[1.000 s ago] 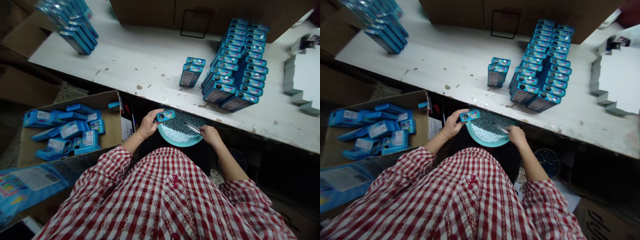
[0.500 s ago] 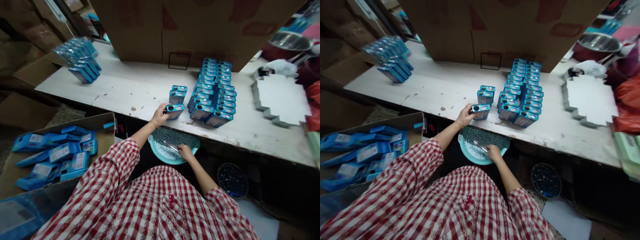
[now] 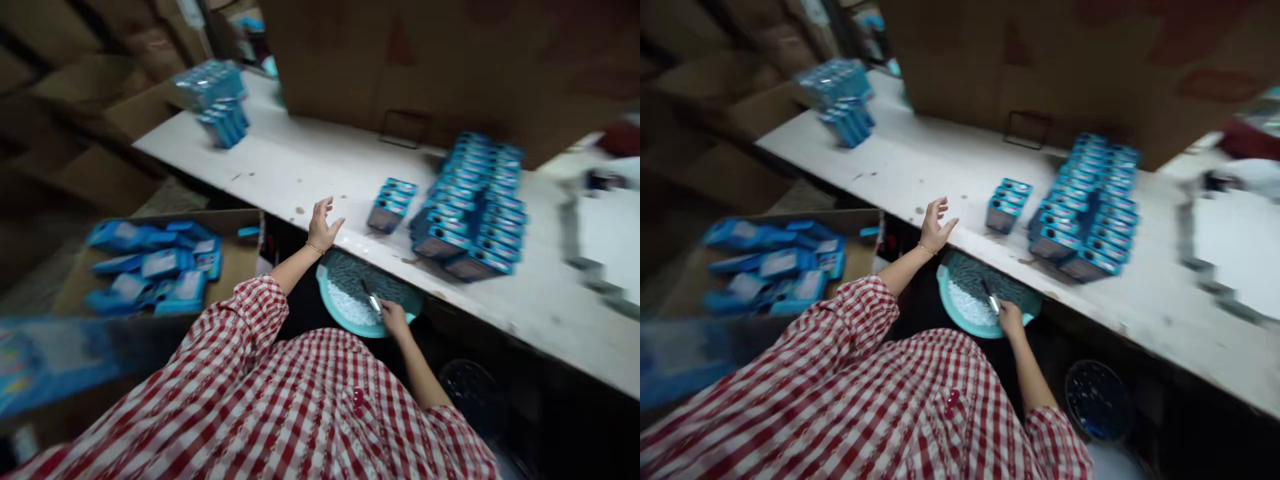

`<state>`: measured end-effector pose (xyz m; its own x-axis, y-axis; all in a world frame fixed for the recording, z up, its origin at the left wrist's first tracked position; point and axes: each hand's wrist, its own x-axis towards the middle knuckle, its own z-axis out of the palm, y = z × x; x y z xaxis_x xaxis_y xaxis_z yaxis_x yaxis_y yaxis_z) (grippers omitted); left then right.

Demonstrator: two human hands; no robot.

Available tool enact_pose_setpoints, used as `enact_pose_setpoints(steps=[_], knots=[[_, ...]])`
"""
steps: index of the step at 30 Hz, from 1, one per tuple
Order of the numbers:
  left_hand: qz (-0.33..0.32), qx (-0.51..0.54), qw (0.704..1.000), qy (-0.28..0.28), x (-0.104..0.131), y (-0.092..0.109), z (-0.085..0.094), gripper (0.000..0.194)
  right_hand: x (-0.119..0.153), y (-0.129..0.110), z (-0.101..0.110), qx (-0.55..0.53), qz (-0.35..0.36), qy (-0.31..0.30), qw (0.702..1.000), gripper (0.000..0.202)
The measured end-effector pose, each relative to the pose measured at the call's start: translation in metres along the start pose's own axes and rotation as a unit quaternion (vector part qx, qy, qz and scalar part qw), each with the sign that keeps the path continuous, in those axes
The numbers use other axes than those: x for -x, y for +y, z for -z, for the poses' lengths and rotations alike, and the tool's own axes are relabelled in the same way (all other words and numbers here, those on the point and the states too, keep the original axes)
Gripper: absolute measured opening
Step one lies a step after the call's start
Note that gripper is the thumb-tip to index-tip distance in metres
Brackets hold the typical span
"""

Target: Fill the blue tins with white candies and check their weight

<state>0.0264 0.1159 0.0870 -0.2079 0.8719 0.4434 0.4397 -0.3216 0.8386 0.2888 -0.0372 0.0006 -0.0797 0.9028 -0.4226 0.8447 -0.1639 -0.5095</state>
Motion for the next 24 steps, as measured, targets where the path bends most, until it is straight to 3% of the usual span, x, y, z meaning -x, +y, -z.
enact_pose_setpoints(steps=[2,4,6,8,11,14,18,21,24], knots=[[0.001,-0.078,0.993,0.087,0.004,-0.022,0.059,0.055,-0.015,0.002,-0.007,0.028,-0.017,-0.011,0.999,0.042],[0.071,-0.179,0.970,0.150,0.010,-0.050,0.121,0.051,-0.029,0.004,-0.014,0.056,-0.028,-0.020,0.998,0.044],[0.191,-0.281,0.931,0.136,0.018,-0.077,0.173,0.050,-0.036,0.007,-0.019,0.076,-0.032,-0.023,0.996,0.046],[0.275,-0.356,0.892,0.047,0.025,-0.101,0.205,0.056,-0.036,0.009,-0.021,0.084,-0.032,-0.022,0.996,0.047],[0.295,-0.396,0.865,-0.084,0.026,-0.127,0.214,0.063,-0.030,0.010,-0.018,0.079,-0.028,-0.019,0.996,0.047],[0.284,-0.383,0.870,-0.126,0.021,-0.137,0.199,0.058,-0.026,0.011,-0.017,0.059,-0.019,-0.014,0.998,0.043],[0.301,-0.364,0.876,-0.095,0.015,-0.136,0.186,0.033,-0.028,0.012,-0.024,0.075,-0.008,-0.033,0.997,0.040],[0.313,-0.319,0.894,-0.045,0.015,-0.125,0.196,0.026,-0.032,0.011,-0.024,0.111,-0.010,-0.039,0.993,0.039],[0.303,-0.254,0.919,0.017,0.017,-0.102,0.212,0.031,-0.034,0.004,-0.016,0.161,-0.043,-0.007,0.986,0.035]])
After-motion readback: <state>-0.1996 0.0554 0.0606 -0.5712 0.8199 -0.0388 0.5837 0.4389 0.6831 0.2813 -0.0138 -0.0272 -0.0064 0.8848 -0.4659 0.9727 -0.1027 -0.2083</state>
